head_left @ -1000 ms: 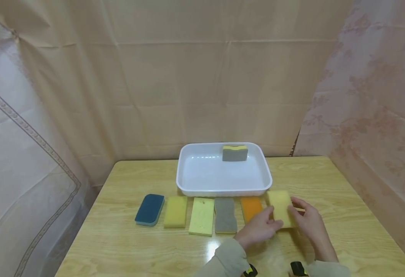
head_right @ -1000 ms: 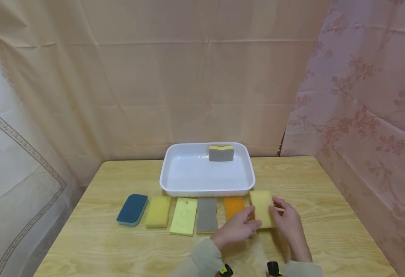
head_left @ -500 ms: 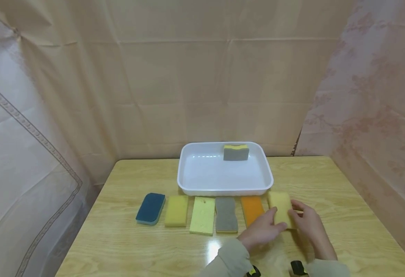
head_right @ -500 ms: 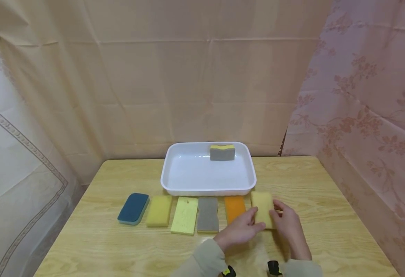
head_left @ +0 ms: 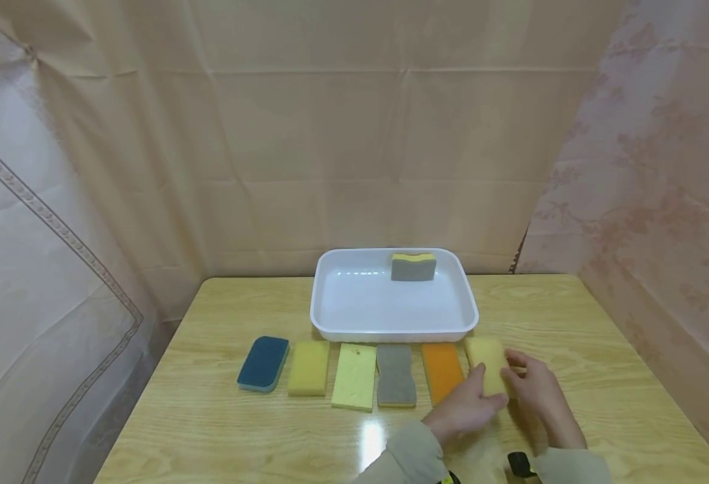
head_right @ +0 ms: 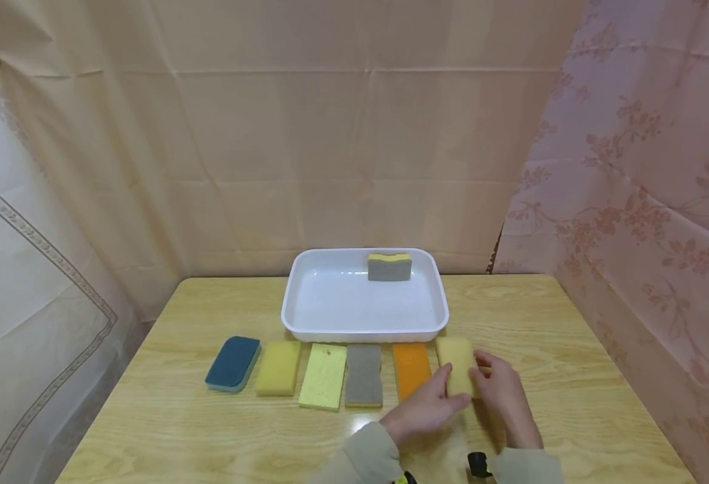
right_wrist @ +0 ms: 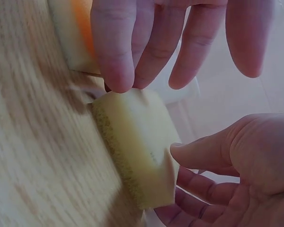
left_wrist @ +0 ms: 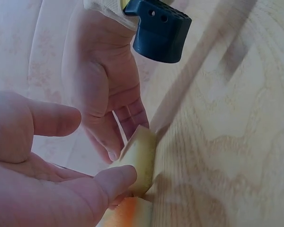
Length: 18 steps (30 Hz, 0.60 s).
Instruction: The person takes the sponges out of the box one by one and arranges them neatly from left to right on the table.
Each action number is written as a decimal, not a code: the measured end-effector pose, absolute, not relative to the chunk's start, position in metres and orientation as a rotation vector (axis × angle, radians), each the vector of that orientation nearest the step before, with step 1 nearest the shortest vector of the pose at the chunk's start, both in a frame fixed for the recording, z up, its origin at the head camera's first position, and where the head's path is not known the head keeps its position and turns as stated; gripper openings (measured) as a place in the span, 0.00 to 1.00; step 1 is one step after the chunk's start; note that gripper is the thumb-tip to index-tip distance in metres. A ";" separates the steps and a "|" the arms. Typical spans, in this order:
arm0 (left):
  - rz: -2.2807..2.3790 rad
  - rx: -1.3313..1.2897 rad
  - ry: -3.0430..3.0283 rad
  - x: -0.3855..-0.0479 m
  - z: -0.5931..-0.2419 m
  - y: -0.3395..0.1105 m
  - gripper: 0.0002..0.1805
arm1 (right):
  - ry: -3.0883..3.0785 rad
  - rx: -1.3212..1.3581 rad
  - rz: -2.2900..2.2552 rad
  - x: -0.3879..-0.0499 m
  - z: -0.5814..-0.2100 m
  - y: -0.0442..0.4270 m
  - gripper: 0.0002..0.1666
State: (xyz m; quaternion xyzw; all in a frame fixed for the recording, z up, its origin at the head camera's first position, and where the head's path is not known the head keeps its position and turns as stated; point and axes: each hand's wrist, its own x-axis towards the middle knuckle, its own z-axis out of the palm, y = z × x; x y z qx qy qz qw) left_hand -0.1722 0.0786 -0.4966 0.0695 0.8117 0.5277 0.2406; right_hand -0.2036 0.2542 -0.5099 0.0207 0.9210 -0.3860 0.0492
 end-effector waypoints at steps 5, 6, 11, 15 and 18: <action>1.437 0.182 2.219 -0.170 -0.497 0.079 0.39 | 2.821 0.048 -1.168 -0.203 -0.512 0.254 0.28; 1.442 0.180 2.215 -0.170 -0.496 0.079 0.39 | 2.822 0.046 -1.171 -0.203 -0.512 0.254 0.27; 1.439 0.173 2.201 -0.169 -0.496 0.079 0.38 | 2.811 0.026 -1.170 -0.203 -0.512 0.255 0.28; 1.420 0.201 2.198 -0.167 -0.496 0.078 0.37 | 2.805 0.015 -1.159 -0.203 -0.512 0.256 0.28; 1.393 0.242 2.208 -0.167 -0.497 0.078 0.36 | 2.806 0.010 -1.155 -0.203 -0.513 0.258 0.28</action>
